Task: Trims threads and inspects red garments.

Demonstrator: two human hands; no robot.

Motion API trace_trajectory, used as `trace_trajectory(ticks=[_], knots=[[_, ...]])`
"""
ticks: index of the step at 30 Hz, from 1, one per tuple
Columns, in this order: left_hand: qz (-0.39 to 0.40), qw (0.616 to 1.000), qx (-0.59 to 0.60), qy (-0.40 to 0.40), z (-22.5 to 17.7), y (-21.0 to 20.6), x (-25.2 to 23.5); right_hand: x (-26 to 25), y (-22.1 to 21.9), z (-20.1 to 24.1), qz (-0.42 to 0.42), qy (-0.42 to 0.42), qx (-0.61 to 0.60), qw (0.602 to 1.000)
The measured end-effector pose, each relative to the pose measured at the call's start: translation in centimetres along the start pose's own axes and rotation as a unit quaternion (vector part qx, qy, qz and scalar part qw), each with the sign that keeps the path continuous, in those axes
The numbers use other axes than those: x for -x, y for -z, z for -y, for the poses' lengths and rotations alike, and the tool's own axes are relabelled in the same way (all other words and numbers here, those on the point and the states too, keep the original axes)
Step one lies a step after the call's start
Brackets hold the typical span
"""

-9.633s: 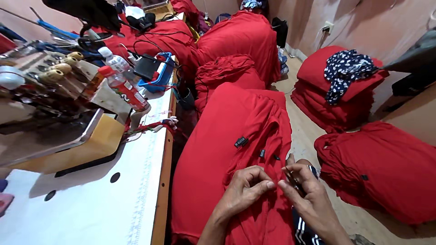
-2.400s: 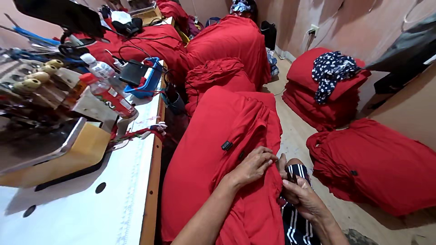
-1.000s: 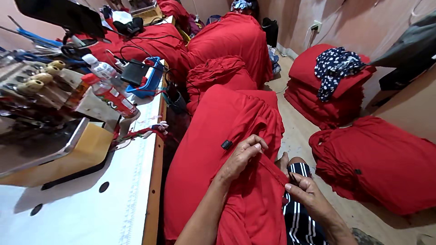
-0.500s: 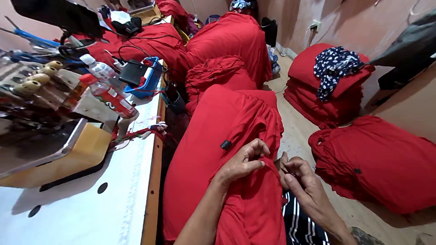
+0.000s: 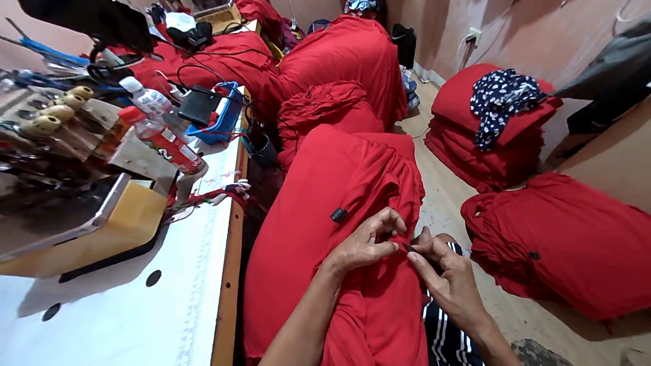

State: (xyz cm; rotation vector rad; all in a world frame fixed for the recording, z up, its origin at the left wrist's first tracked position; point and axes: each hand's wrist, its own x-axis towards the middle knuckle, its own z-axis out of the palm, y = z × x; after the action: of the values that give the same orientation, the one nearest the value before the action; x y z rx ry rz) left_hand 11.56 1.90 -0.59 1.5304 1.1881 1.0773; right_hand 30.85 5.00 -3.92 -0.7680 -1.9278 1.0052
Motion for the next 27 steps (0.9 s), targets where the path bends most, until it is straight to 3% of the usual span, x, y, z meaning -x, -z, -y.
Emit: trace_trajectory(ticks=[7,12,16,21,24,27], knots=[[-0.001,1.000,0.004,0.001,0.0,0.1,0.0,-0.3,1.0,-0.1,-0.060,-0.041,-0.076,0.994],[0.003,1.000,-0.009,0.000,0.1,0.0,-0.1,0.0,0.5,0.0,0.014,-0.042,-0.093,0.995],[0.002,1.000,-0.020,0.004,0.0,0.0,0.0,-0.2,0.2,-0.4,0.003,-0.050,-0.077,0.996],[-0.002,1.000,-0.010,-0.007,0.1,0.1,0.0,-0.7,1.2,-0.7,-0.039,-0.175,-0.271,0.946],[-0.002,1.000,-0.013,-0.010,0.0,0.1,0.0,-0.6,0.9,-1.6,-0.047,-0.216,-0.323,0.920],[0.001,1.000,-0.009,-0.016,0.0,0.1,0.0,-0.4,0.8,-2.2,0.015,-0.230,-0.369,0.901]])
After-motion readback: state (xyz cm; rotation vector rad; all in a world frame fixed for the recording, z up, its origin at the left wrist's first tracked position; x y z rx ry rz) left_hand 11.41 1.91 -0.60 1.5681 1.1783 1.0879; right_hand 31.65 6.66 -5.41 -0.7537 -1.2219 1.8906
